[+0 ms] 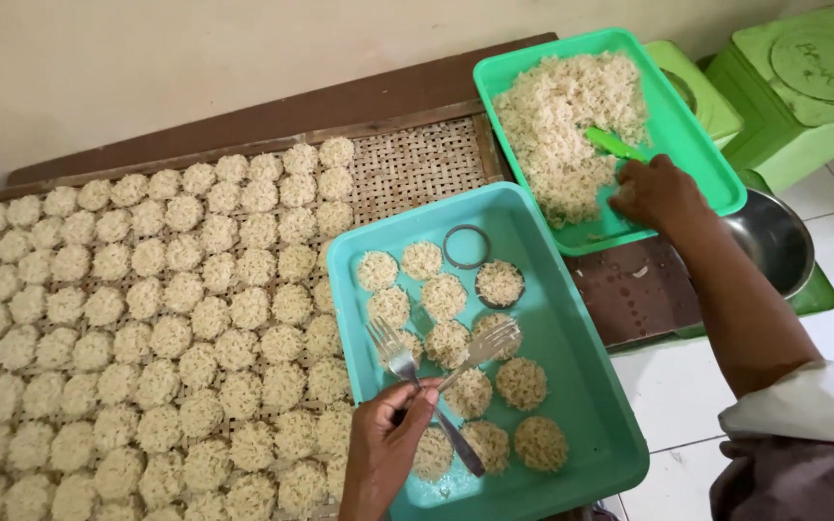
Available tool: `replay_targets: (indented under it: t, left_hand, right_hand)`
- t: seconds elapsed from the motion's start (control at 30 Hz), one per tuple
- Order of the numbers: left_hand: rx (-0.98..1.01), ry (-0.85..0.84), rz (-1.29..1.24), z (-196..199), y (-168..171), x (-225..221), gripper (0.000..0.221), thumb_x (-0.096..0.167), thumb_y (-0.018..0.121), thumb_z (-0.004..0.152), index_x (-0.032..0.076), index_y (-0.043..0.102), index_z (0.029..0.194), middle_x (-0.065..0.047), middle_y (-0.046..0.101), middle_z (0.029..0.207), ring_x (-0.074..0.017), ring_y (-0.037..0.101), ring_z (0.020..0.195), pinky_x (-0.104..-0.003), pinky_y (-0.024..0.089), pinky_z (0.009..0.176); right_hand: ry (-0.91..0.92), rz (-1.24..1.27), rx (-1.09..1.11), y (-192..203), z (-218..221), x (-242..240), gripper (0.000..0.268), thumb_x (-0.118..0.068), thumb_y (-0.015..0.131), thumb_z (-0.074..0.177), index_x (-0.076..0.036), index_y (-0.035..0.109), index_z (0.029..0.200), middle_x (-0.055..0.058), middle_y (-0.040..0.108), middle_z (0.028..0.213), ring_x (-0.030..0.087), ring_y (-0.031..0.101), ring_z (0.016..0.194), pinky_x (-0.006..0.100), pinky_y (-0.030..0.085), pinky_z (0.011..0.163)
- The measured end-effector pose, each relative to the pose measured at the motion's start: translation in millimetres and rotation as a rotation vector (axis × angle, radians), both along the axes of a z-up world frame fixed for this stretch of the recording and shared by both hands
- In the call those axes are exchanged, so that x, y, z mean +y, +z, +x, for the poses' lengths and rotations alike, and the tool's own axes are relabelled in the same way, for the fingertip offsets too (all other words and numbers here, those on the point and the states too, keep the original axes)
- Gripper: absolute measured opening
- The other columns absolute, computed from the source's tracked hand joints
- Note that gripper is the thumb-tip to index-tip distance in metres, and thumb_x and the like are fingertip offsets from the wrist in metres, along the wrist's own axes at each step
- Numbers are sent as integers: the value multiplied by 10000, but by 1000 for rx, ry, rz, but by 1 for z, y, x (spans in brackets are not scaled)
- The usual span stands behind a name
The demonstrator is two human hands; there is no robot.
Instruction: Molding noodle mixture into circular shapes using a fork and spoon
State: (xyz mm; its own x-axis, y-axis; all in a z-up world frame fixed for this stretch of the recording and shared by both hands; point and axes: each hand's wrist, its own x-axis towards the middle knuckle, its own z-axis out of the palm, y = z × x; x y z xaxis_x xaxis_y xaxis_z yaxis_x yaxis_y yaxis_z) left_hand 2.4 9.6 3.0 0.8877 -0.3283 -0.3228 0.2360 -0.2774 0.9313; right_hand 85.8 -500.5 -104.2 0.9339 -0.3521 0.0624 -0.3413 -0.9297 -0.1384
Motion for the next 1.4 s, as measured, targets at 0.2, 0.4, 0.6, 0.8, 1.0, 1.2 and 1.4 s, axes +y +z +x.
replay_targets:
  t: [0.2, 0.4, 0.6, 0.8, 1.0, 1.2, 1.4]
  left_hand:
    - [25, 26, 19, 1, -8, 7, 289, 202, 703, 890, 48, 850, 1085, 2, 584, 545, -90, 324, 401, -256, 247, 375]
    - [13, -3, 44, 1, 2, 3, 285, 208, 716, 882, 61, 863, 1078, 6, 606, 568, -76, 332, 429, -250, 234, 417]
    - [-33, 48, -6, 1, -5, 12, 281, 181, 700, 888, 31, 844, 1077, -6, 592, 538, -77, 311, 394, -245, 232, 381]
    - [-40, 89, -15, 2, -5, 29, 268, 192, 700, 889, 65, 861, 1062, 0, 574, 535, -89, 328, 397, -252, 244, 374]
    - [-66, 144, -96, 4, -17, 43, 275, 182, 683, 896, 40, 837, 1074, -18, 570, 517, -94, 317, 370, -256, 259, 351]
    - [-31, 168, -56, 5, -6, 47, 313, 215, 674, 906, 40, 835, 1109, 27, 455, 462, -90, 260, 359, -269, 194, 355]
    - [32, 229, -74, 2, 10, 57, 312, 181, 706, 897, 1, 853, 1104, 28, 421, 509, -76, 244, 431, -262, 156, 431]
  right_hand:
    - [58, 25, 176, 22, 0, -16, 556, -432, 700, 832, -202, 713, 1338, 197, 763, 1108, 444, 711, 936, 503, 569, 831]
    - [12, -38, 210, -16, 8, -30, 731, -491, 734, 757, -219, 624, 1426, 116, 700, 1303, 384, 610, 1200, 496, 529, 978]
    - [4, 102, 58, 0, 1, -2, 376, -252, 674, 830, -157, 707, 1192, 164, 696, 1072, 376, 639, 1029, 477, 529, 857]
    - [-1, 95, 123, -20, -2, -67, 513, -427, 731, 796, -196, 756, 1254, 73, 731, 1294, 370, 678, 1130, 460, 518, 977]
    - [-196, 1109, -3, 126, -18, 58, 476, -67, 589, 951, 4, 482, 1410, 211, 555, 1354, 348, 581, 1189, 427, 498, 1043]
    - [96, 832, 289, 178, 11, 179, 461, -214, 638, 927, -158, 596, 1383, 116, 681, 1259, 281, 682, 1028, 440, 577, 887]
    - [633, 409, 7, 93, 51, 203, 310, -225, 777, 774, -155, 716, 1069, 64, 720, 1014, 246, 674, 884, 377, 541, 806]
